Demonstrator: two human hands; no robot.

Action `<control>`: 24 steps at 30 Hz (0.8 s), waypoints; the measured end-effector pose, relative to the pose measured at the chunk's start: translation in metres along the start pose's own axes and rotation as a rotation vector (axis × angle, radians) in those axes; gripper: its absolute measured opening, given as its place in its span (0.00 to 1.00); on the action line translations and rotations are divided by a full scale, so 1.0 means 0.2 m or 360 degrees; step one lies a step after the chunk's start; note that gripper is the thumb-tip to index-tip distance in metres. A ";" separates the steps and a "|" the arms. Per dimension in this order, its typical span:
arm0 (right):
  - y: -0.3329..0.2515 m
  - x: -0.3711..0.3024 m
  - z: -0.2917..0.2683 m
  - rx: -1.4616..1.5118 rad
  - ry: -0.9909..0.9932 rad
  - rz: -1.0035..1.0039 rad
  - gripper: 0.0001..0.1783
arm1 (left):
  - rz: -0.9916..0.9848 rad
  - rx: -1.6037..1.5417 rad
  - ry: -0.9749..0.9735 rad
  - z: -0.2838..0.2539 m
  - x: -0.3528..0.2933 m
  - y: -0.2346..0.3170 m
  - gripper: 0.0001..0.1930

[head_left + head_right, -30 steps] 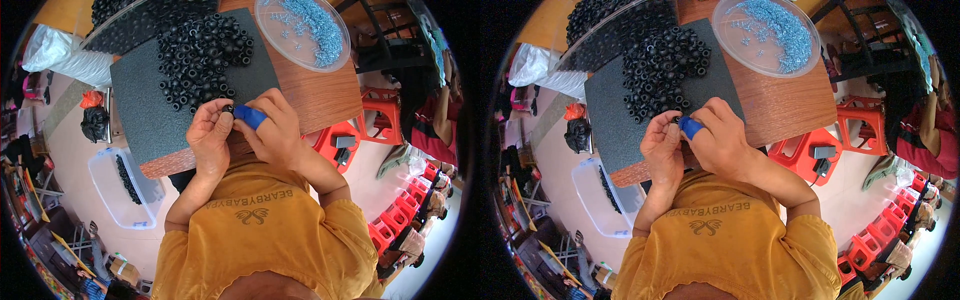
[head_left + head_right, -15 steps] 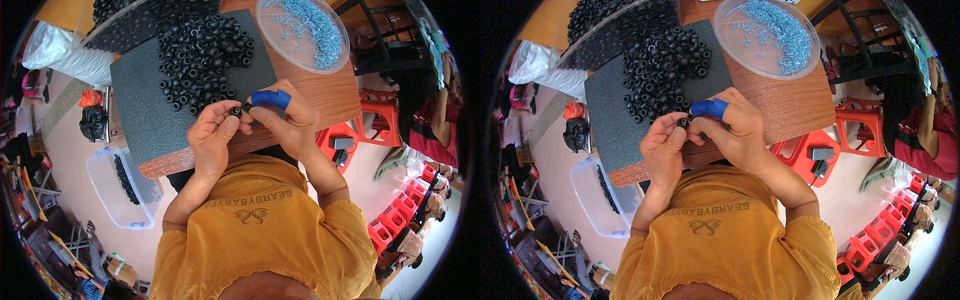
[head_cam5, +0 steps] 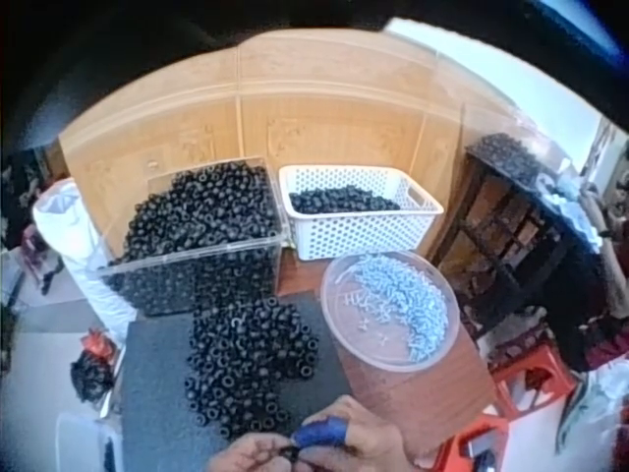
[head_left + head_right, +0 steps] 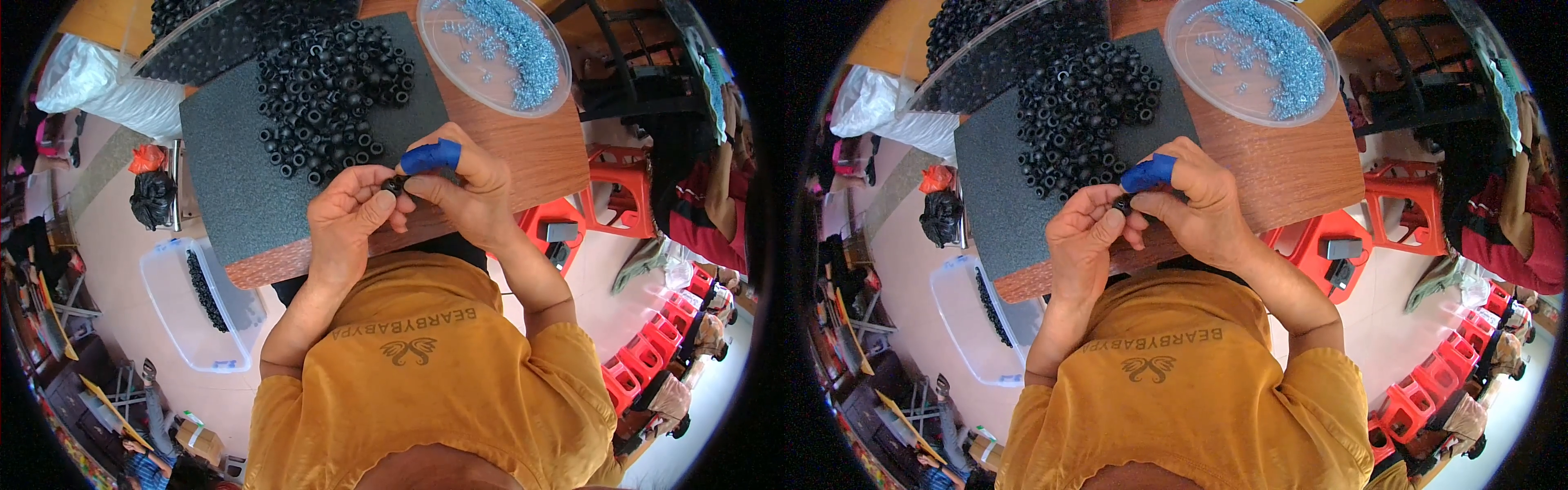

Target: The person repeatedly picks up small blue pins from a tray and inserts them into black rubber components by hand.

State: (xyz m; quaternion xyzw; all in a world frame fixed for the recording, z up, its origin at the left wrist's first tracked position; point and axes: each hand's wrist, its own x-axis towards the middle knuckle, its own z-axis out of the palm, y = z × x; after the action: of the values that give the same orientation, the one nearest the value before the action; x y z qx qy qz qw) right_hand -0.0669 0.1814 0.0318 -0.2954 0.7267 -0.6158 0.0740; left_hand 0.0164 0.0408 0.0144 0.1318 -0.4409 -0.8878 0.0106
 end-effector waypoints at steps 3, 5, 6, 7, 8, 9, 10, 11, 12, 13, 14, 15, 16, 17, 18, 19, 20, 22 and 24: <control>-0.02 0.00 0.00 -0.0042 0.0034 -0.0088 0.12 | 0.0017 0.0027 0.0009 0.01 -0.01 0.00 0.11; -0.02 0.00 0.00 -0.0122 -0.0007 -0.0172 0.11 | 0.0030 0.0051 0.0020 0.01 -0.01 0.00 0.11; -0.02 0.00 0.00 -0.0122 -0.0005 -0.0172 0.11 | 0.0027 0.0095 0.0028 0.01 -0.01 0.00 0.11; -0.01 0.00 0.00 -0.0121 0.0000 -0.0177 0.11 | 0.0025 0.0138 0.0035 0.01 -0.01 0.00 0.11; -0.01 -0.01 0.00 -0.0119 0.0005 -0.0183 0.11 | 0.0024 0.0138 0.0034 0.01 -0.02 0.00 0.11; 0.00 -0.01 0.00 -0.0119 0.0007 -0.0182 0.11 | 0.0009 0.0155 0.0031 0.01 -0.02 0.00 0.11; 0.00 -0.01 0.00 -0.0133 0.0009 -0.0194 0.11 | -0.0006 0.0171 0.0029 0.01 -0.02 0.00 0.11; 0.00 -0.01 0.00 -0.0146 0.0010 -0.0206 0.11 | -0.0008 0.0172 0.0028 0.01 -0.02 0.00 0.11; 0.00 -0.01 0.00 -0.0146 0.0014 -0.0204 0.11 | -0.0027 0.0173 0.0018 0.00 -0.02 0.00 0.11; 0.00 0.00 -0.01 -0.0178 0.0004 -0.0246 0.11 | -0.0046 0.0174 0.0008 0.00 -0.01 0.00 0.11; 0.00 0.00 -0.01 -0.0211 -0.0006 -0.0287 0.11 | -0.0049 0.0176 0.0007 0.00 -0.02 0.00 0.11; 0.00 0.00 -0.01 -0.0210 -0.0004 -0.0286 0.11 | -0.0047 0.0178 0.0020 0.01 -0.02 0.00 0.11; 0.00 0.00 -0.01 -0.0232 0.0001 -0.0287 0.11 | -0.0046 0.0179 0.0034 0.01 -0.02 0.00 0.11; 0.00 0.00 -0.01 -0.0255 0.0005 -0.0287 0.11 | -0.0048 0.0182 0.0033 0.01 -0.01 0.01 0.11; 0.00 0.00 -0.01 -0.0254 0.0007 -0.0283 0.11 | -0.0092 0.0152 0.0050 0.02 -0.01 0.01 0.11; 0.01 -0.01 -0.01 -0.0212 0.0001 -0.0278 0.11 | -0.0137 0.0122 0.0066 0.02 -0.02 0.01 0.10; 0.01 -0.01 -0.02 -0.0170 -0.0004 -0.0272 0.11 | -0.0142 0.0123 0.0065 0.02 -0.02 0.01 0.10; 0.02 -0.01 -0.03 -0.0155 -0.0044 -0.0269 0.10 | -0.0182 0.0090 0.0063 0.02 -0.01 0.00 0.10; 0.02 -0.01 -0.04 -0.0143 -0.0081 -0.0267 0.10 | -0.0199 0.0121 0.0055 0.03 -0.01 0.01 0.10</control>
State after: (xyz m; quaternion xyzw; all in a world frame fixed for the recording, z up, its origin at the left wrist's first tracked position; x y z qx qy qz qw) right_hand -0.0704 0.1892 0.0289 -0.3737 0.7242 -0.5789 0.0274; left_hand 0.0175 0.0454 0.0197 0.1747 -0.4649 -0.8669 -0.0424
